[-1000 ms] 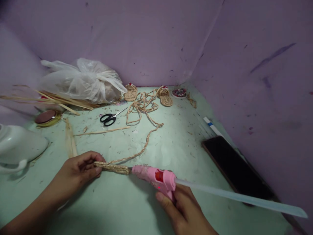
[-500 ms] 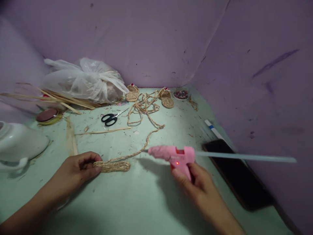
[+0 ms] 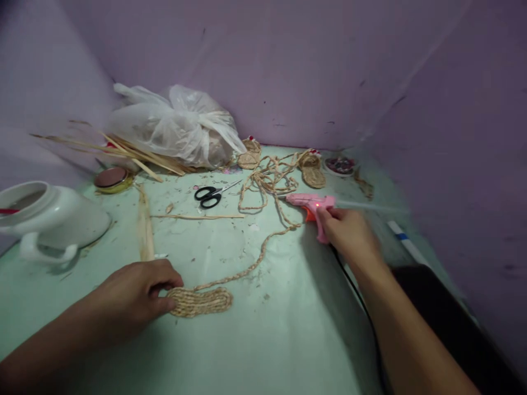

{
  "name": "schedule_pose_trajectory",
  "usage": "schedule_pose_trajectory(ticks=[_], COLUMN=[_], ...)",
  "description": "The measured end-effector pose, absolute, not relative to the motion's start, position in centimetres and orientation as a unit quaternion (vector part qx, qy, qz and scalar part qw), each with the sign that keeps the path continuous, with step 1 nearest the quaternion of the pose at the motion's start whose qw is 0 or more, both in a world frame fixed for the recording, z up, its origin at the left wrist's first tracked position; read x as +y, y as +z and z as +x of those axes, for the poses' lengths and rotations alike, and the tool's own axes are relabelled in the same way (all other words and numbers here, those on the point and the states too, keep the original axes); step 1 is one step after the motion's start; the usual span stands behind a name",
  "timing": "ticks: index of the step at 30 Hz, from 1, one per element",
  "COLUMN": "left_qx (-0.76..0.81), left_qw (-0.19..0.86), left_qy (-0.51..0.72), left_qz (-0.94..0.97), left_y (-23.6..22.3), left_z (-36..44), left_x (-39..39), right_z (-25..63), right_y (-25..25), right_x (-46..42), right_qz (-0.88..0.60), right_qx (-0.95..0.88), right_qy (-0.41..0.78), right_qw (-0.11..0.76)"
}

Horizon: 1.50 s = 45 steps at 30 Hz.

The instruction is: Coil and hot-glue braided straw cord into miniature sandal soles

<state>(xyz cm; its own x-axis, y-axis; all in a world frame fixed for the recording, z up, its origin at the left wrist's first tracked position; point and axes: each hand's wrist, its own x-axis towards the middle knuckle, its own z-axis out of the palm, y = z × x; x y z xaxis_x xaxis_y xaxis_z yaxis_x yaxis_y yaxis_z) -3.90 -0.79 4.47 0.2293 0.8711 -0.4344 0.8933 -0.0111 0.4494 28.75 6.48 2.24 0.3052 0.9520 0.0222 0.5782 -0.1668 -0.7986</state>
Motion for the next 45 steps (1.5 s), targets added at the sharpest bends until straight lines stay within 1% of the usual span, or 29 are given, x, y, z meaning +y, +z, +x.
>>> schedule_pose_trajectory(ticks=[3, 4, 5, 6, 8, 9, 11, 13, 15, 20, 23, 28, 32, 39, 45], left_qx=[0.618, 0.619, 0.620, 0.619, 0.606, 0.594, 0.568, 0.558, 0.562, 0.551, 0.532, 0.497, 0.490, 0.480, 0.475], left_qw=[0.294, 0.285, 0.280, 0.278, 0.273, 0.270, 0.254, 0.234, 0.221, 0.224, 0.198, 0.176, 0.180, 0.154, 0.116], left_qy=[-0.031, -0.026, -0.016, -0.001, 0.039, 0.057, 0.068, 0.048, 0.025, -0.002, 0.008, 0.028, 0.042, 0.081, 0.153], left_qz=[0.729, 0.731, 0.733, 0.734, 0.746, 0.756, 0.780, 0.794, 0.797, 0.804, 0.823, 0.849, 0.852, 0.860, 0.858], left_y=[4.4, 4.2, 4.1, 3.9, 3.5, 3.3, 3.1, 2.9, 2.7, 2.1, 1.7, 1.3, 1.1, 0.1, -0.1], left_z=[-3.8, -3.8, -3.8, -3.8, -3.7, -3.6, -3.2, -2.8, -2.5, -2.3, -2.1, -1.8, -1.8, -1.9, -1.8], left_x=[-1.4, -1.6, -1.8, -1.9, -2.3, -2.5, -2.8, -2.9, -2.9, -3.0, -3.1, -3.3, -3.3, -3.7, -4.0], right_z=[26.8, 25.9, 24.9, 23.9, 22.2, 21.5, 20.5, 20.1, 19.9, 19.4, 19.2, 19.7, 20.5, 21.1, 21.1], right_y=[3.3, 3.5, 3.7, 3.7, 3.3, 2.9, 2.1, 1.2, 0.5, -0.3, 0.0, 0.6, 0.5, 0.6, 0.8], right_x=[4.5, 3.6, 2.8, 2.1, 1.1, 0.9, 0.7, 0.8, 1.0, 1.2, 0.9, 0.3, -0.5, -1.8, -1.9], right_qz=[-0.746, -0.725, -0.651, -0.564, -0.448, -0.413, -0.390, -0.387, -0.383, -0.357, -0.374, -0.382, -0.390, -0.411, -0.418], right_qx=[-0.552, -0.586, -0.672, -0.745, -0.835, -0.858, -0.877, -0.881, -0.885, -0.902, -0.896, -0.896, -0.888, -0.857, -0.843], right_qy=[0.135, 0.110, 0.090, 0.095, 0.151, 0.173, 0.196, 0.197, 0.186, 0.153, 0.157, 0.135, 0.173, 0.252, 0.296], right_qw=[0.347, 0.344, 0.340, 0.344, 0.280, 0.250, 0.203, 0.188, 0.189, 0.187, 0.177, 0.183, 0.173, 0.181, 0.164])
